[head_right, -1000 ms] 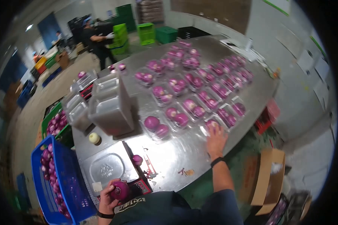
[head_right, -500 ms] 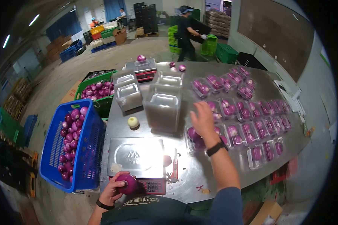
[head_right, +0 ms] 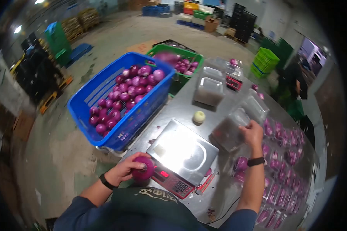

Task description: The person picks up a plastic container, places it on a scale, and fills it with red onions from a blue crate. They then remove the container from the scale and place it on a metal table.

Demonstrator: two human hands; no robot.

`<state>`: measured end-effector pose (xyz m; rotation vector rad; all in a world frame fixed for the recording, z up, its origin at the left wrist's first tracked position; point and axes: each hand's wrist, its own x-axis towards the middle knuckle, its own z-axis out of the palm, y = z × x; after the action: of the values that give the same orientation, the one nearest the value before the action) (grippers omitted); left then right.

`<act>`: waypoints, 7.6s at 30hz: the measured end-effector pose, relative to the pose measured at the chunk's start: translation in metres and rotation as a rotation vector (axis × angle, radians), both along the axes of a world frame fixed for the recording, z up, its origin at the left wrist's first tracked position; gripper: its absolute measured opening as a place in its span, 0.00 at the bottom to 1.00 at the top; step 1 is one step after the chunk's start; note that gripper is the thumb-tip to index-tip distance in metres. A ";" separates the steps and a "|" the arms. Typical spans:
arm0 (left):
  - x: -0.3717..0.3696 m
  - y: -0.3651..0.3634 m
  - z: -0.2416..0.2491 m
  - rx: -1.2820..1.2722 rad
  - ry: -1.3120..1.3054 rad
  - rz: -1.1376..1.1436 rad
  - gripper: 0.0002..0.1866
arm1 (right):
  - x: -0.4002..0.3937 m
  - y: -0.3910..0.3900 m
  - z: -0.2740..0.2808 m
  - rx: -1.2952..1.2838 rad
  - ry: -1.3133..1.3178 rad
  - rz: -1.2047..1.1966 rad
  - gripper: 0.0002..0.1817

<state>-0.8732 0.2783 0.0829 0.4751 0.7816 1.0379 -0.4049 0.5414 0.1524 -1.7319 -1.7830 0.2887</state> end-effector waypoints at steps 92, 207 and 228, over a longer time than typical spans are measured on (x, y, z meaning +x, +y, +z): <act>-0.167 0.125 0.105 0.526 0.345 -0.126 0.55 | -0.234 -0.189 -0.038 -0.162 1.202 0.068 0.45; -0.140 0.047 0.042 0.185 1.821 0.205 0.23 | -0.026 0.004 -0.014 0.034 -0.428 0.132 0.15; -0.302 0.238 0.016 0.658 1.773 -0.716 0.21 | -0.264 -0.164 -0.076 -0.455 -0.314 0.342 0.18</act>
<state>-1.1755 0.5163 0.0985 2.1864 1.5619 -0.1113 -0.6693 0.3778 0.0764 -1.8399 -2.3931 0.6368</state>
